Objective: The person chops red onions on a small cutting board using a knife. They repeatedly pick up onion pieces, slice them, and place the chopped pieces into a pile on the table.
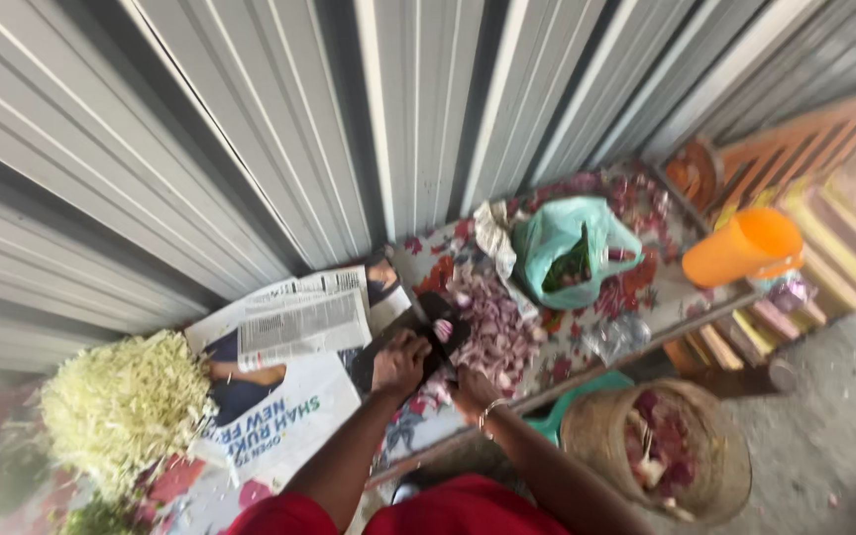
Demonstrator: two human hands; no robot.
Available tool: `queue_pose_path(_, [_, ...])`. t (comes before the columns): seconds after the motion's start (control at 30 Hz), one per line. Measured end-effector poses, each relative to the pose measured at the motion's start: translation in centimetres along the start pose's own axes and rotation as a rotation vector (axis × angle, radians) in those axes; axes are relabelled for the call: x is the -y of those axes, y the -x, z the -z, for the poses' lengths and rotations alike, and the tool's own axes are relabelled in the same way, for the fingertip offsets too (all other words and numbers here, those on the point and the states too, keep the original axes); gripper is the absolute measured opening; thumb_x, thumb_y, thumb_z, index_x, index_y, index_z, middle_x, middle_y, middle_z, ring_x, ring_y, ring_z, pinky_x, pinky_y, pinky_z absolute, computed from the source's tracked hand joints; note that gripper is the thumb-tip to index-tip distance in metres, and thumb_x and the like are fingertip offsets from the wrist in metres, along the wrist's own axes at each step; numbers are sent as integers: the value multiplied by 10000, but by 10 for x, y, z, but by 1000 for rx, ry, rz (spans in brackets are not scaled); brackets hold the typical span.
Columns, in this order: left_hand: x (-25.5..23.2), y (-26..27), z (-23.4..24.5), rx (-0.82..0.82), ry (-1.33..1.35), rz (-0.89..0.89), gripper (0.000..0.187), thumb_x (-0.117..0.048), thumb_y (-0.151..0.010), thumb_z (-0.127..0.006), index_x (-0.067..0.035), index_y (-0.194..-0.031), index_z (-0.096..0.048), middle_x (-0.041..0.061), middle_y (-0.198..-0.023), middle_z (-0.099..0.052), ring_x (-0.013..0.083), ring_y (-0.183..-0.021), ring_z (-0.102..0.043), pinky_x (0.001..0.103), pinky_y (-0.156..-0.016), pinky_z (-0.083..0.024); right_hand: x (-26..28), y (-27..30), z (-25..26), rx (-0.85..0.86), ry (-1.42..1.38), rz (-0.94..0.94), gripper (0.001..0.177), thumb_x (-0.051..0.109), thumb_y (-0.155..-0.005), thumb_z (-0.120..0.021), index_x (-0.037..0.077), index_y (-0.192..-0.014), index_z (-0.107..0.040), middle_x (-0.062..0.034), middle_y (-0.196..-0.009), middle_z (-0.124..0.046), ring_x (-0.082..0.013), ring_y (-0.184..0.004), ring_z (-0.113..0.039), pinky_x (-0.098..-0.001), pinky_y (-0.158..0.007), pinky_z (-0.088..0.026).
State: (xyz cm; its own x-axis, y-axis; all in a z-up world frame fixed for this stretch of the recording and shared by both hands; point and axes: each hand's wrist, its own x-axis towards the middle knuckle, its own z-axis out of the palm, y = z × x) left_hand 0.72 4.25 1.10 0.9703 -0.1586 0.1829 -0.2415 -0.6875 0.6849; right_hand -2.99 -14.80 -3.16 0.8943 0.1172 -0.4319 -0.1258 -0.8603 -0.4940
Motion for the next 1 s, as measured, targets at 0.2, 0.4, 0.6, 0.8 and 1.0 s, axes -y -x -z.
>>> queue_pose_path(0.2, [11, -4, 6, -13, 282, 23, 156, -187, -879, -758, -75, -969, -696, 128, -1004, -679, 343, -884, -695, 422, -747, -562, 12, 6, 10, -82, 3, -46, 387, 358, -994, -532, 5, -1152, -553, -283, -933, -722, -458, -878, -710, -571, -792, -550])
queue_pose_path(0.4, [30, -1, -2, 87, 275, -87, 115, -3, -813, -681, -39, -920, -701, 128, -935, -733, 323, -891, -718, 395, -763, -572, 2, -4, -33, -144, 427, 287, 505, 327, -955, -590, -53, -1267, -472, -352, -974, -678, -463, -804, -719, -556, -820, -547])
queue_pose_path(0.6, [23, 3, 0, 2, 243, -118, 123, 11, -793, -694, -33, -907, -686, 120, -918, -717, 347, -864, -710, 394, -736, -569, -5, -6, -42, 52, 68, 90, 478, 326, -994, -596, -76, -1240, -517, -313, -972, -707, -453, -938, -707, -532, -826, -565])
queue_pose_path(0.8, [-1, 5, 8, -93, 88, -144, 146, -31, -793, -709, -73, -933, -698, 107, -972, -714, 365, -888, -687, 437, -748, -567, -2, 13, -30, 11, -97, 32, 407, 334, -998, -584, -19, -1189, -515, -280, -934, -712, -445, -890, -711, -526, -778, -568])
queue_pose_path(1.0, [-22, -9, -40, 102, 111, -55, 176, -107, -880, -662, -127, -1049, -708, 87, -1070, -712, 355, -966, -686, 443, -806, -562, -33, 48, -31, -431, -127, 130, 359, 286, -934, -648, -31, -1069, -547, -250, -764, -712, -462, -713, -677, -552, -650, -515])
